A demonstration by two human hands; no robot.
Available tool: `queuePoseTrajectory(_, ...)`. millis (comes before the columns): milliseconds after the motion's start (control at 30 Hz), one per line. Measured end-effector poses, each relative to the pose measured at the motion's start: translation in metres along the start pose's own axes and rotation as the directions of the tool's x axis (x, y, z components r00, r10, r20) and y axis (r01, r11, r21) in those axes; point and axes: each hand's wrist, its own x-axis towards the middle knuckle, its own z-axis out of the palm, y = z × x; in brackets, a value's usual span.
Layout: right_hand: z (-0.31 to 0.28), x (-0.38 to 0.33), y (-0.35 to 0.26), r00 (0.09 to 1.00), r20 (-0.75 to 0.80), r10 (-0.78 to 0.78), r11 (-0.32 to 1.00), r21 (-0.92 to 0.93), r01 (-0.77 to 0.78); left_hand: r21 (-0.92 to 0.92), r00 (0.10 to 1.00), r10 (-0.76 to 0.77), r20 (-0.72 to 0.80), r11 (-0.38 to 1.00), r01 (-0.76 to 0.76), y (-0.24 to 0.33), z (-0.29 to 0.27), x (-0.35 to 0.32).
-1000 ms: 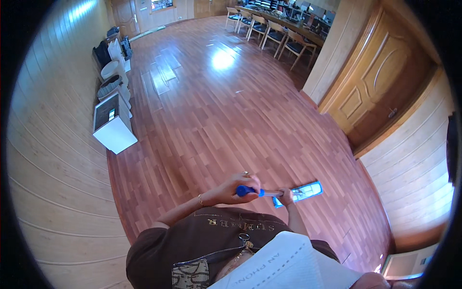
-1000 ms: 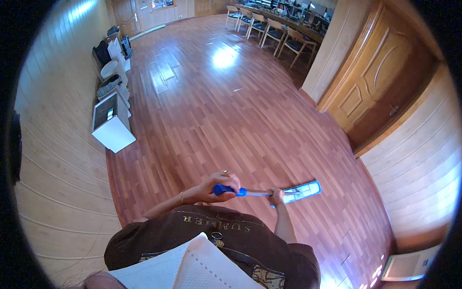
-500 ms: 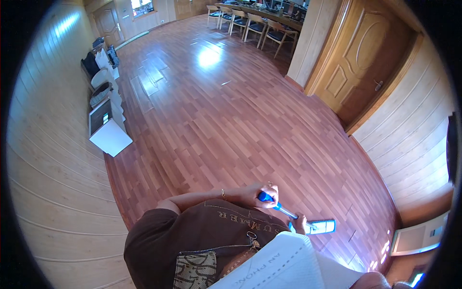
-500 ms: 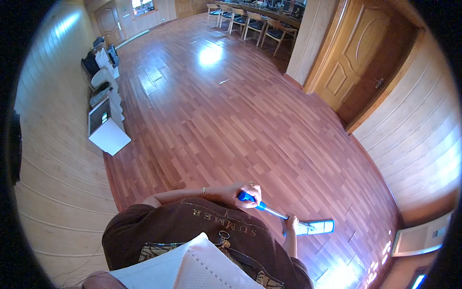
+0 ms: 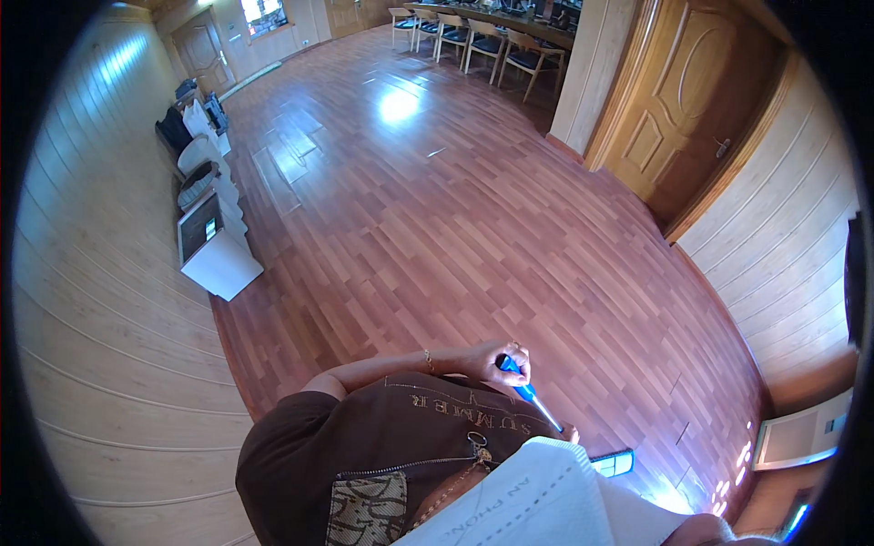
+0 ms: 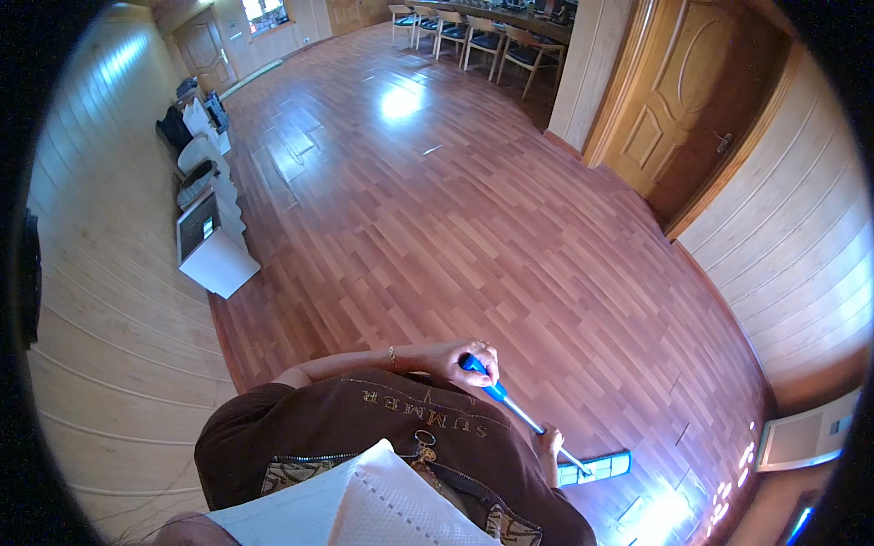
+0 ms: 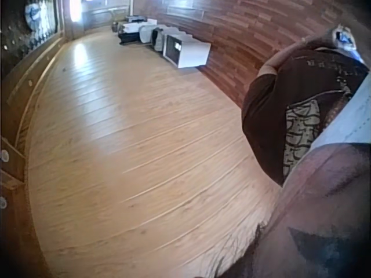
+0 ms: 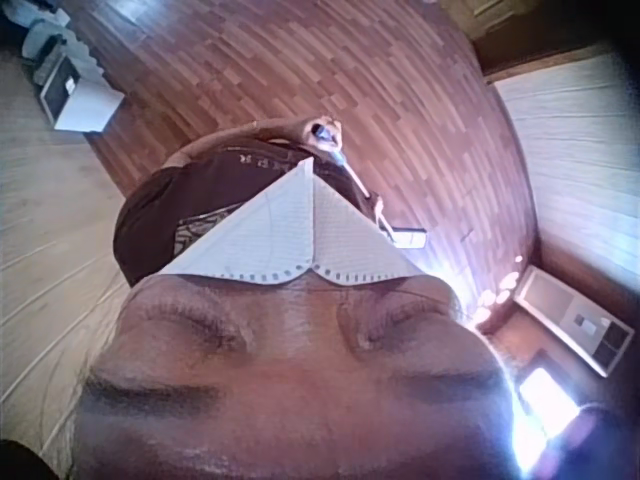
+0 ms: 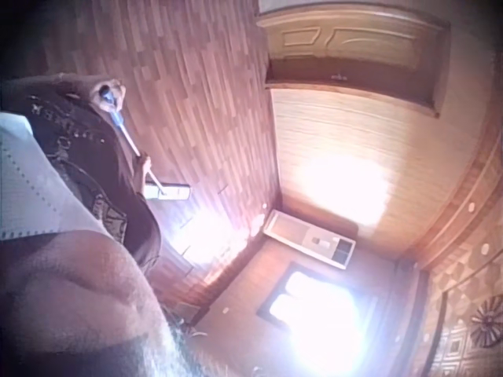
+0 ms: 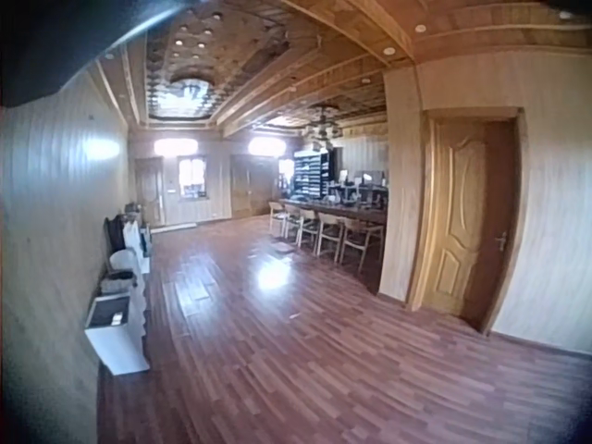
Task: The person mops the wooden floor using a flat mop.
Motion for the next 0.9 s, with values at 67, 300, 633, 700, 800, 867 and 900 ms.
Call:
queuePoseTrajectory(67, 0.012, 0.000, -0.014, 0.998, -0.007, -0.062, 0.998, 0.020, 0.062, -0.013, 0.996, 0.068, -0.055, 0.998, -0.069, 0.003, -0.010, -0.019)
queuePoseTrajectory(300, 0.022, 0.010, -0.120, 0.973, -0.002, -0.229, 0.972, 0.050, 0.229, 0.070, 0.990, 0.070, -0.123, 0.996, -0.062, 0.072, -0.069, -0.080)
queuePoseTrajectory(633, 0.051, 0.024, -0.291, 0.818, 0.026, -0.575, 0.792, 0.268, 0.549, 0.375, 0.882, 0.370, -0.291, 0.892, -0.251, 0.162, -0.098, -0.190)
queuePoseTrajectory(700, 0.076, 0.042, -0.315, 0.745, 0.231, -0.626, 0.780, 0.205, 0.592, 0.451, 0.837, 0.430, -0.339, 0.855, -0.256, 0.174, -0.099, -0.215)
queuePoseTrajectory(800, 0.115, 0.049, -0.360, 0.606, 0.280, -0.744, 0.667, 0.265, 0.696, 0.522, 0.843, 0.419, -0.337, 0.829, -0.203, 0.195, -0.098, -0.254)
queuePoseTrajectory(867, 0.145, 0.050, -0.391, 0.507, 0.277, -0.816, 0.577, 0.395, 0.715, 0.563, 0.814, 0.443, -0.375, 0.807, -0.180, 0.208, -0.094, -0.275)
queuePoseTrajectory(900, 0.144, 0.041, -0.419, 0.429, 0.305, -0.851, 0.521, 0.382, 0.763, 0.590, 0.786, 0.456, -0.418, 0.794, -0.147, 0.211, -0.091, -0.290)
